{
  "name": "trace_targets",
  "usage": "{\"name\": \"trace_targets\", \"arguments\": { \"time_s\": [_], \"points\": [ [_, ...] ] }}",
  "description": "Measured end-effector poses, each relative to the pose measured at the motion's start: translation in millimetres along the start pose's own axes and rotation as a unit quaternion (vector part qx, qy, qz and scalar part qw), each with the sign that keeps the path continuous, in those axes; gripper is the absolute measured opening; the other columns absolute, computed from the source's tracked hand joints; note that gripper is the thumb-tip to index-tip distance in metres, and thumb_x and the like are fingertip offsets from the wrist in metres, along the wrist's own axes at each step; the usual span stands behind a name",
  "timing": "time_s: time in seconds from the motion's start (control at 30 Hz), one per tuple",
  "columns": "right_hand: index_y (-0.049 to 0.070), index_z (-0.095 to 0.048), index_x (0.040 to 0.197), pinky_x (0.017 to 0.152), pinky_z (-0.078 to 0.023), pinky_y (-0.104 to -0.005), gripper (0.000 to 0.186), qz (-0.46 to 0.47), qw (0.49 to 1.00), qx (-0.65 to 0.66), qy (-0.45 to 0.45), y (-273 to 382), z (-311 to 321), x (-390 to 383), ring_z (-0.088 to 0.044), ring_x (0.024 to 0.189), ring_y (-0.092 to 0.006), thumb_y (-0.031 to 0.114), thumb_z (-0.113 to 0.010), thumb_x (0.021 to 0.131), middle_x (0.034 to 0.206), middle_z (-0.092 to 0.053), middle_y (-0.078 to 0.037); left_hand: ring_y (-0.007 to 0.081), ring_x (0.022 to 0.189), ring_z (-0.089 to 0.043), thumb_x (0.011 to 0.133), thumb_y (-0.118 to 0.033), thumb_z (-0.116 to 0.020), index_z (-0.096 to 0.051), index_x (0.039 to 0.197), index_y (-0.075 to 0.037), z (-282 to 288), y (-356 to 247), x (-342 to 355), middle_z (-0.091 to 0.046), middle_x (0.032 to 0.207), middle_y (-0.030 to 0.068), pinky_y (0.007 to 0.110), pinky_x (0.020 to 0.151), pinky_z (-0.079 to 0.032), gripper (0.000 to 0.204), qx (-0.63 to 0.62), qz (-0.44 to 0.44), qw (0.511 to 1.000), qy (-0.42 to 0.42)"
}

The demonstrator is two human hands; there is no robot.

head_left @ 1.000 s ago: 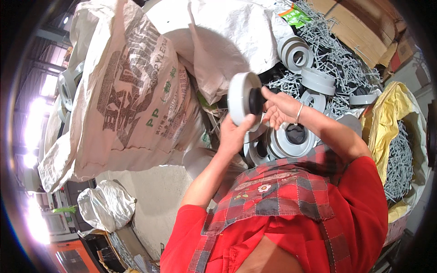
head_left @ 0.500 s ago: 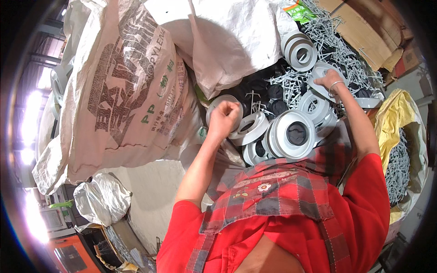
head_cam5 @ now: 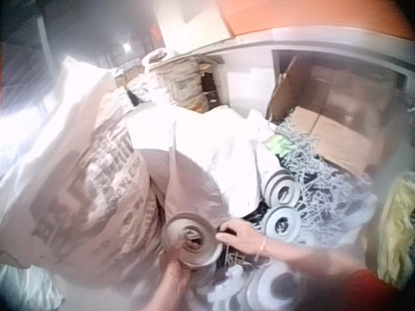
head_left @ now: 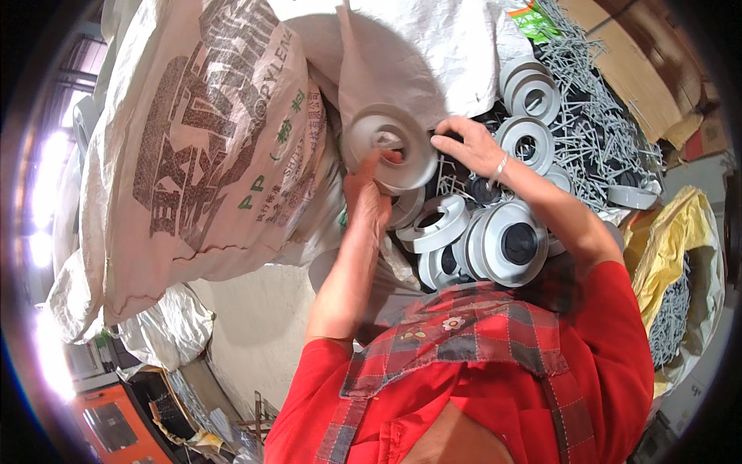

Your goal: The person sorts white circular plastic parts from a pile of scrap and places them into a large white sack. They repeatedly pick up parts, inspect them, and transfer them into the sack. The person also uses a wooden stick to move scrap material inside a machine hopper.

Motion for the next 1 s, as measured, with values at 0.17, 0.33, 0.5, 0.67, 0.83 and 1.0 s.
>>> {"name": "trace_targets", "arguments": {
  "time_s": [0.17, 0.33, 0.5, 0.67, 0.83, 1.0],
  "points": [
    [-0.003, -0.062, 0.091, 0.089, -0.045, -0.0409, 0.022, -0.042, 0.898, -0.424, 0.112, -155, -42, 26, -0.053, 0.103, -0.0368, 0.004, -0.056, 0.072, 0.098, -0.059, -0.020, 0.0126, 0.075, -0.054, 0.083, -0.029, -0.068, -0.056, 0.102, -0.005, 0, -7, 5, -0.061, 0.078, 0.0027, 0.030, 0.074, -0.043, 0.033, 0.130, -0.089, 0.985, -0.063],
    [-0.002, -0.064, 0.075, 0.091, -0.043, -0.0412, 0.009, -0.002, 0.944, -0.319, 0.080, -108, -37, 15, -0.052, 0.106, -0.0350, 0.006, -0.061, 0.073, 0.102, -0.059, -0.018, 0.0129, 0.086, -0.055, 0.085, -0.031, -0.066, -0.052, 0.110, -0.003, -2, 5, 3, -0.062, 0.084, 0.0030, 0.028, 0.077, -0.041, 0.039, 0.174, -0.035, 0.983, -0.053],
    [0.003, -0.064, 0.073, 0.101, -0.036, -0.0405, 0.016, 0.137, 0.989, -0.030, -0.053, 17, -2, -26, -0.043, 0.125, -0.0372, 0.015, -0.073, 0.071, 0.119, -0.057, -0.018, 0.0173, 0.100, -0.056, 0.089, -0.026, -0.060, -0.047, 0.121, 0.001, -20, 25, -10, -0.058, 0.110, 0.0091, 0.034, 0.086, -0.046, 0.044, 0.016, 0.021, 0.998, 0.058],
    [-0.001, -0.044, 0.127, 0.097, -0.039, -0.0406, 0.075, 0.032, 0.998, -0.049, -0.038, 46, 12, -45, -0.048, 0.112, -0.0354, 0.027, -0.075, 0.065, 0.116, -0.051, -0.023, 0.0185, 0.097, -0.057, 0.092, -0.026, -0.055, -0.046, 0.122, 0.003, -34, 29, -32, -0.055, 0.114, 0.0108, 0.035, 0.083, -0.049, 0.043, 0.037, 0.082, 0.986, 0.139],
    [0.000, -0.044, 0.120, 0.087, -0.044, -0.0417, 0.072, 0.218, 0.946, -0.239, 0.035, 64, 13, -69, -0.046, 0.102, -0.0373, 0.014, -0.076, 0.058, 0.109, -0.046, -0.019, 0.0173, 0.089, -0.061, 0.092, -0.028, -0.055, -0.049, 0.117, 0.003, -42, 20, -56, -0.059, 0.108, 0.0105, 0.033, 0.077, -0.052, 0.041, 0.080, 0.111, 0.975, 0.175],
    [0.003, -0.047, 0.117, 0.085, -0.046, -0.0406, 0.071, 0.283, 0.926, -0.243, 0.058, 78, 14, -89, -0.047, 0.102, -0.0373, 0.009, -0.077, 0.054, 0.110, -0.047, -0.018, 0.0177, 0.091, -0.061, 0.092, -0.029, -0.057, -0.049, 0.120, 0.003, -45, 7, -76, -0.060, 0.108, 0.0103, 0.033, 0.080, -0.051, 0.043, 0.089, 0.153, 0.956, 0.235]
  ]
}}
Point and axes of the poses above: each hand's wrist, its own x-axis towards the middle knuckle, its own z-axis out of the back of the hand, y = z × x, the point moved 4 cm from there along x, towards the middle knuckle
